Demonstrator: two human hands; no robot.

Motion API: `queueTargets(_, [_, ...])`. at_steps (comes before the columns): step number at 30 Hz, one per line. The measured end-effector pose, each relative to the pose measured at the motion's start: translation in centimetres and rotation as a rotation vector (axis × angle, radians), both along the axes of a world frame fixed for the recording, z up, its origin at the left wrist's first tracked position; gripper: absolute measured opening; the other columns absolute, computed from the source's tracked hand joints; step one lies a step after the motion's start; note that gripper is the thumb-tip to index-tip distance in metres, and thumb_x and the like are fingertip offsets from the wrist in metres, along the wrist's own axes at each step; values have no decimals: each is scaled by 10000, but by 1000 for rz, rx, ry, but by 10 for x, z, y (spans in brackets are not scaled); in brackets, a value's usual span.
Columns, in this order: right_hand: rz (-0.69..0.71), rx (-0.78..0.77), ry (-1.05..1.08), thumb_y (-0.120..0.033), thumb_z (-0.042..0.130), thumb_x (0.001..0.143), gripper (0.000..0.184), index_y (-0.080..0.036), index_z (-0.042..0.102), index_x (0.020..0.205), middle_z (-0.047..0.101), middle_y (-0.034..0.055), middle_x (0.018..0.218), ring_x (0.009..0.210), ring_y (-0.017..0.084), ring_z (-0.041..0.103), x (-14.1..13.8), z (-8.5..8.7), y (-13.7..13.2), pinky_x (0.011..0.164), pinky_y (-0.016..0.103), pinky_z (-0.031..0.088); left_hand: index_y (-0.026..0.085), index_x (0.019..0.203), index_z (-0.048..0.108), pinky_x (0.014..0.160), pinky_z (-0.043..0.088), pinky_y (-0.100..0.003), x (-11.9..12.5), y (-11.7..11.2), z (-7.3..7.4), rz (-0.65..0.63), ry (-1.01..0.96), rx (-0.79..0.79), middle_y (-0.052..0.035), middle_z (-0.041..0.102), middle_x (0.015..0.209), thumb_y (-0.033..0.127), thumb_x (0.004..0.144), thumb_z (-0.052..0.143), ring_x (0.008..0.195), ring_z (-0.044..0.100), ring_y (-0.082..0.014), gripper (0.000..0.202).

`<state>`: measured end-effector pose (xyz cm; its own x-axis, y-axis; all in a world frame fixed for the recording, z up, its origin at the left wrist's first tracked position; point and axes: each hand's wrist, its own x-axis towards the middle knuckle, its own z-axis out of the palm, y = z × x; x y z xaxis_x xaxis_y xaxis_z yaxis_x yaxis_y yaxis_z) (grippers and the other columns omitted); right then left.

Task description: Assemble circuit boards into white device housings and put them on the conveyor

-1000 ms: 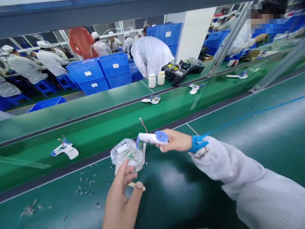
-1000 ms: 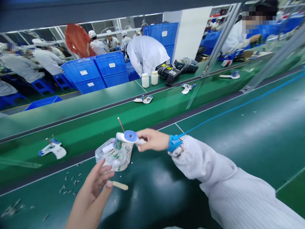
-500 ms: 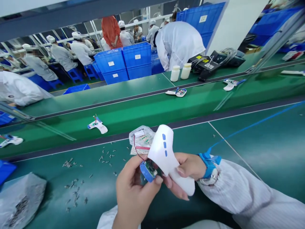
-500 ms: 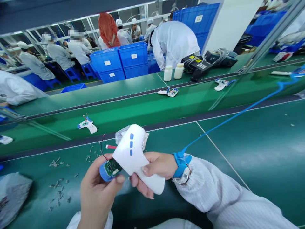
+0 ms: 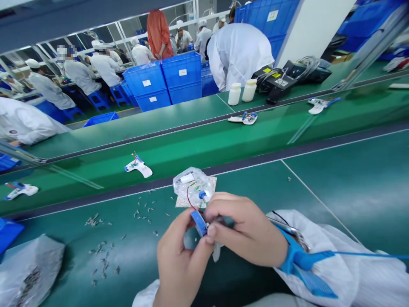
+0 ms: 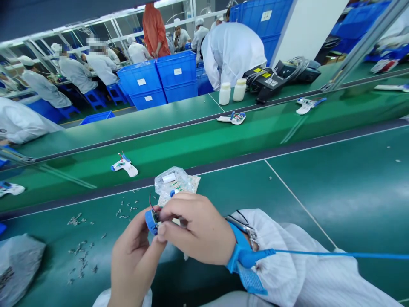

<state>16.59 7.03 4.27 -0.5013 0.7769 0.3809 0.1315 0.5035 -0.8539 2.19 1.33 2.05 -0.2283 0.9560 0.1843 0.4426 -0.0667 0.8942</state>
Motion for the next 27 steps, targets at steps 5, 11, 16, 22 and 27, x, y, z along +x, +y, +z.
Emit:
queueTargets(5, [35,36,80,-199,548,817,239,-149,545,583,521,-3,560,589,91,484,-4,-10,2,576,205,396,237,981,645,702,502,-287,-3,-1,-1,-4,140,1,-25,720,910,354,738,628,798,662,-204,270])
queueTargets(11, [-91,-13,23,-204,527,832,130,-147,644,838,672,70,869,824,148,610,6,-9,29,754,278,474,227,1002,631,720,524,-292,-7,-3,-7,-60,-173,-25,-49,713,924,384,749,655,826,668,-212,300])
queueTargets(16, [273,7,-186,-149,502,827,151,-125,650,845,654,85,959,950,154,576,0,-1,42,878,310,441,272,1005,624,719,513,-280,-15,-1,-4,-186,30,113,-26,688,945,292,769,625,827,651,-193,237])
queueTargets(22, [402,-143,-80,-148,501,837,191,-133,564,657,603,30,772,792,117,544,-3,-12,37,805,281,434,276,1025,588,766,493,-248,-20,4,-3,-254,308,284,-22,637,992,195,744,627,907,611,-173,295])
queueTargets(27, [303,-466,69,-228,468,866,170,-138,540,742,585,32,838,698,93,511,-4,-21,26,670,244,430,279,1016,606,761,482,-280,-13,1,-6,-68,270,287,-24,613,974,237,762,624,890,589,-179,258])
